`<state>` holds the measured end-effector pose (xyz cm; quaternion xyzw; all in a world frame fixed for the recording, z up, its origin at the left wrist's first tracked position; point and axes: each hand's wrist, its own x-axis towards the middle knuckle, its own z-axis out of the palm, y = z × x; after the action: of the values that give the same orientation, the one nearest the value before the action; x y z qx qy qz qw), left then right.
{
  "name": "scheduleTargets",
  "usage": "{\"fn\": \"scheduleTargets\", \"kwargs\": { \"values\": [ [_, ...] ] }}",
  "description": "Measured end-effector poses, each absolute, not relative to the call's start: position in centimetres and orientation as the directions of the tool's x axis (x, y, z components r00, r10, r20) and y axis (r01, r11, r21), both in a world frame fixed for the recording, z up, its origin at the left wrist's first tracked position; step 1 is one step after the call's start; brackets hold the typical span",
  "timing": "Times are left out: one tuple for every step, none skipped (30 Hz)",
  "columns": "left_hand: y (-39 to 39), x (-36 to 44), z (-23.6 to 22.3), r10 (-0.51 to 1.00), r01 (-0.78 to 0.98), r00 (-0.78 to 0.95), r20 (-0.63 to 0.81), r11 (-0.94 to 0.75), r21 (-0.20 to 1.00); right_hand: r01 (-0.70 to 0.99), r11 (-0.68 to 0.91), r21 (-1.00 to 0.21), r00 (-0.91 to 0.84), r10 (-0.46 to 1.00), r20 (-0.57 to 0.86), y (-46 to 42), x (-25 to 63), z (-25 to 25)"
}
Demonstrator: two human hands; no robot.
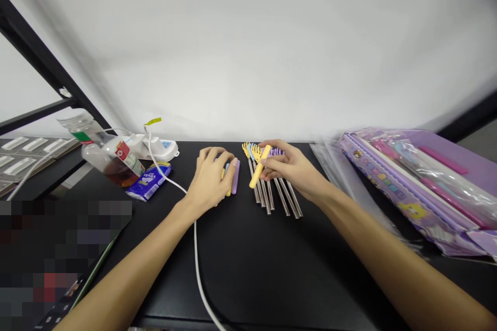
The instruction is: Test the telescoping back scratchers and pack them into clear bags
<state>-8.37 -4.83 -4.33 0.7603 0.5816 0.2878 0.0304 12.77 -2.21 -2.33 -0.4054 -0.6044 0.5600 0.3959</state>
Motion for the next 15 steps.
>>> {"fn": "scheduleTargets", "kwargs": {
  "values": [
    [-4.9, -8.2, -4.1, 0.889, 0.827, 0.196, 0.413, -0.376, 0.418, 0.018, 0.054, -0.998, -0.341, 0.939, 0.045, -2.2, 12.9, -2.5],
    [-5.1, -8.0, -3.8, 0.878, 0.783, 0.233, 0.418, -0.425, 0.454, -0.012, 0.061, -0.998, -0.327, 0.943, 0.062, -2.2, 13.0, -2.6],
    [-5.2, -7.8, -3.6, 0.868, 0.744, 0.264, 0.422, -0.461, 0.484, -0.043, 0.064, -0.997, -0.315, 0.946, 0.074, -2.1, 13.0, -2.8],
    [-5.4, -7.6, -3.6, 0.859, 0.713, 0.287, 0.424, -0.487, 0.504, -0.073, 0.061, -0.995, -0.309, 0.948, 0.080, -2.0, 13.1, -3.0],
    [-5.5, -7.4, -3.6, 0.852, 0.695, 0.303, 0.426, -0.504, 0.513, -0.102, 0.052, -0.993, -0.307, 0.948, 0.081, -2.0, 13.1, -3.2],
    [-5.5, -7.3, -3.7, 0.847, 0.687, 0.313, 0.429, -0.514, 0.514, -0.127, 0.040, -0.991, -0.310, 0.948, 0.078, -1.9, 13.2, -3.3],
    [-5.5, -7.3, -4.0, 0.841, 0.683, 0.323, 0.434, -0.525, 0.508, -0.148, 0.028, -0.989, -0.315, 0.946, 0.074, -1.9, 13.2, -3.4],
    [-5.5, -7.2, -4.2, 0.833, 0.681, 0.331, 0.443, -0.536, 0.499, -0.164, 0.018, -0.986, -0.323, 0.944, 0.071, -1.9, 13.2, -3.5],
    [-5.4, -7.3, -4.6, 0.824, 0.677, 0.340, 0.453, -0.549, 0.490, -0.178, 0.009, -0.984, -0.332, 0.941, 0.069, -2.0, 13.2, -3.5],
    [-5.3, -7.3, -4.9, 0.813, 0.673, 0.351, 0.465, -0.564, 0.478, -0.189, 0.002, -0.982, -0.341, 0.938, 0.068, -2.1, 13.2, -3.6],
    [-5.2, -7.3, -5.1, 0.801, 0.670, 0.361, 0.478, -0.579, 0.465, -0.197, -0.004, -0.980, -0.349, 0.935, 0.067, -2.1, 13.3, -3.5],
    [-5.1, -7.4, -5.4, 0.789, 0.665, 0.369, 0.490, -0.593, 0.453, -0.202, -0.007, -0.979, -0.355, 0.932, 0.066, -2.2, 13.3, -3.5],
    [-5.1, -7.4, -5.5, 0.781, 0.663, 0.377, 0.498, -0.603, 0.444, -0.204, -0.009, -0.979, -0.360, 0.930, 0.067, -2.3, 13.3, -3.4],
    [-5.0, -7.5, -5.6, 0.776, 0.662, 0.381, 0.503, -0.609, 0.437, -0.202, -0.007, -0.979, -0.366, 0.928, 0.068, -2.3, 13.4, -3.4],
    [-5.0, -7.5, -5.7, 0.772, 0.662, 0.384, 0.507, -0.613, 0.432, -0.196, -0.001, -0.981, -0.371, 0.926, 0.074, -2.4, 13.5, -3.3]
  ]
}}
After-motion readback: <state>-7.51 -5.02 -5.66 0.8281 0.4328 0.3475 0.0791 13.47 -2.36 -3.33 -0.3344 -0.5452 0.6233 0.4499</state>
